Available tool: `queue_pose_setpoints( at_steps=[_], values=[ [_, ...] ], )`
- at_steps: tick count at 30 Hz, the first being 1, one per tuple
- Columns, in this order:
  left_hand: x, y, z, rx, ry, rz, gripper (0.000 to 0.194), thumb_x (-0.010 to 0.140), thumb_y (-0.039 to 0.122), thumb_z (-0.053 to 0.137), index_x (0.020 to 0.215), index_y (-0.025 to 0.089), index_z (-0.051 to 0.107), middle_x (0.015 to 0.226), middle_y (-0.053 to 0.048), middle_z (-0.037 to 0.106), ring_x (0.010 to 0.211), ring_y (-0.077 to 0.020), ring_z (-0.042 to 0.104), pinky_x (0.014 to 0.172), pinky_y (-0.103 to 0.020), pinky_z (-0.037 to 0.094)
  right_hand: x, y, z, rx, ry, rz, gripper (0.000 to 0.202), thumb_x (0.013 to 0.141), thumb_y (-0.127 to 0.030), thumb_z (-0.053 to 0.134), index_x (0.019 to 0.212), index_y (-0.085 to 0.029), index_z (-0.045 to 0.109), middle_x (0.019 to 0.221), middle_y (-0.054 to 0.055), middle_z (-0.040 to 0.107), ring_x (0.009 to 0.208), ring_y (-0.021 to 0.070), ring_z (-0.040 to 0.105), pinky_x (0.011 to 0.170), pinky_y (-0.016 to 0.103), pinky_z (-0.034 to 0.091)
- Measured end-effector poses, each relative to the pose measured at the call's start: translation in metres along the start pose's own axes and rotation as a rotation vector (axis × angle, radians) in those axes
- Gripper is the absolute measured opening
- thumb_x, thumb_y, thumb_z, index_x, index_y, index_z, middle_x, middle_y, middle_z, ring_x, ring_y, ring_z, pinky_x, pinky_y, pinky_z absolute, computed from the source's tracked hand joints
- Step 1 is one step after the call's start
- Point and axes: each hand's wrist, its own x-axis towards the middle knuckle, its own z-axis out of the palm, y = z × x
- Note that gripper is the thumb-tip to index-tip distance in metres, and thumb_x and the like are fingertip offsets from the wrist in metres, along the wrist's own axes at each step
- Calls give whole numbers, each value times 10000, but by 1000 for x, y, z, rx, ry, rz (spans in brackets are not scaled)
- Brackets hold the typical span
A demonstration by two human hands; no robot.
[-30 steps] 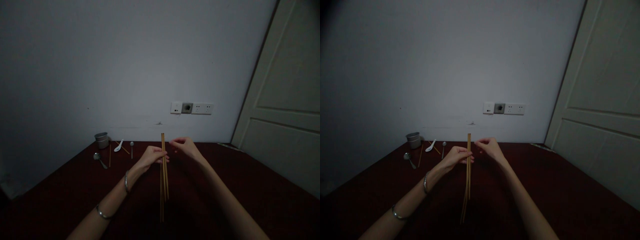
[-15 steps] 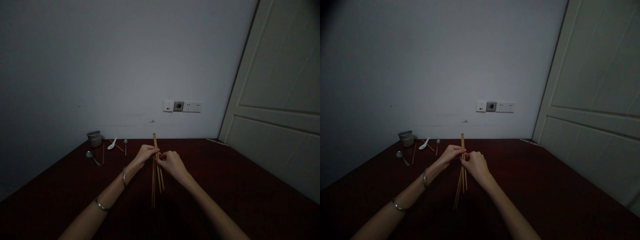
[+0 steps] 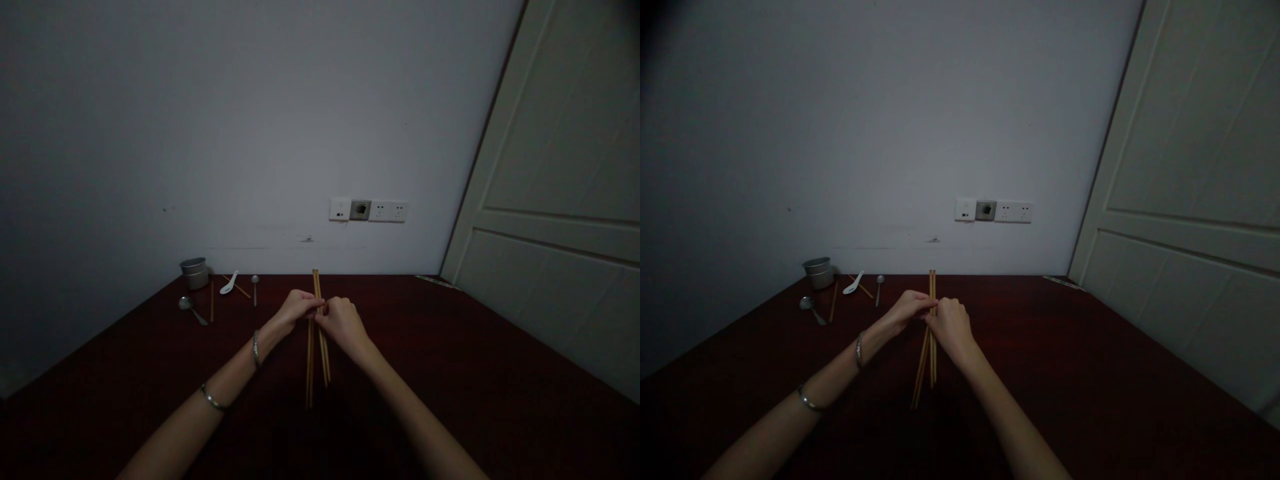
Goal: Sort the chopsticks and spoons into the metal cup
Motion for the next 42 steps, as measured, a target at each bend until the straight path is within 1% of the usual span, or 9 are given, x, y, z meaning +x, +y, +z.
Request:
queue_pose_setpoints(
  at_steps=[8, 11, 15, 19, 23, 26, 30, 35, 42],
  values=[
    [6, -20, -1, -45, -120, -9, 288, 640, 370, 689, 560, 114, 584, 485, 33, 500, 449, -47, 423, 467, -182, 331, -1, 7, 8, 45, -26, 55, 303, 723, -409, 575, 797, -127, 660, 855, 164, 673, 798, 272, 648, 605, 264, 409],
    [10, -21, -5, -77, -72, -87, 328, 645, 424, 684, 659, 105, 610, 578, -24, 606, 520, -87, 545, 544, -207, 421, 0, 10, 13, 33, -56, 85, 260, 706, -353, 588, 807, -124, 657, 857, 169, 674, 809, 272, 650, 615, 264, 422],
    [17, -25, -26, -82, 41, -97, 386, 695, 461, 639, 829, 100, 611, 766, -125, 688, 663, -162, 648, 615, -241, 471, 1, 15, 22, 15, -134, 121, 277, 629, -284, 639, 847, -113, 652, 885, 178, 674, 829, 283, 650, 616, 270, 450],
    [27, -43, -51, -81, 103, -81, 343, 733, 426, 612, 849, 104, 588, 798, -141, 692, 697, -183, 661, 625, -252, 483, 1, 17, 34, 12, -202, 99, 343, 562, -259, 680, 866, -103, 647, 902, 183, 675, 828, 287, 653, 621, 276, 475],
    [33, -60, -64, -77, 138, -100, 278, 728, 352, 630, 833, 100, 581, 767, -134, 688, 683, -188, 661, 621, -261, 492, 1, 15, 42, 29, -271, 89, 311, 522, -216, 689, 817, -125, 653, 864, 168, 688, 789, 276, 663, 586, 269, 490],
    [32, -64, -67, -65, 162, -115, 251, 727, 323, 628, 822, 96, 582, 753, -125, 684, 676, -187, 660, 617, -263, 494, 2, 13, 46, 55, -291, 82, 281, 506, -192, 694, 781, -150, 658, 824, 146, 698, 763, 258, 670, 575, 254, 496],
    [31, -66, -71, -53, 167, -126, 254, 712, 314, 641, 834, 100, 579, 747, -109, 681, 659, -178, 656, 606, -259, 495, 7, 14, 51, 42, -325, 76, 296, 517, -164, 682, 811, -152, 660, 788, 128, 704, 749, 243, 676, 556, 233, 502],
    [34, -71, -75, -8, 168, -165, 268, 706, 328, 645, 838, 107, 571, 759, -100, 682, 636, -163, 651, 586, -251, 496, 17, 14, 59, -41, -337, 77, 361, 505, -177, 697, 860, -126, 657, 872, 151, 695, 801, 261, 669, 596, 246, 527],
    [36, -77, -78, 41, 126, -180, 260, 717, 327, 634, 838, 103, 580, 784, -109, 688, 619, -152, 651, 580, -241, 499, 30, 8, 52, -5, -513, 99, 235, 519, -118, 676, 753, -118, 657, 783, 120, 706, 636, 229, 680, 544, 243, 542]
  ],
)
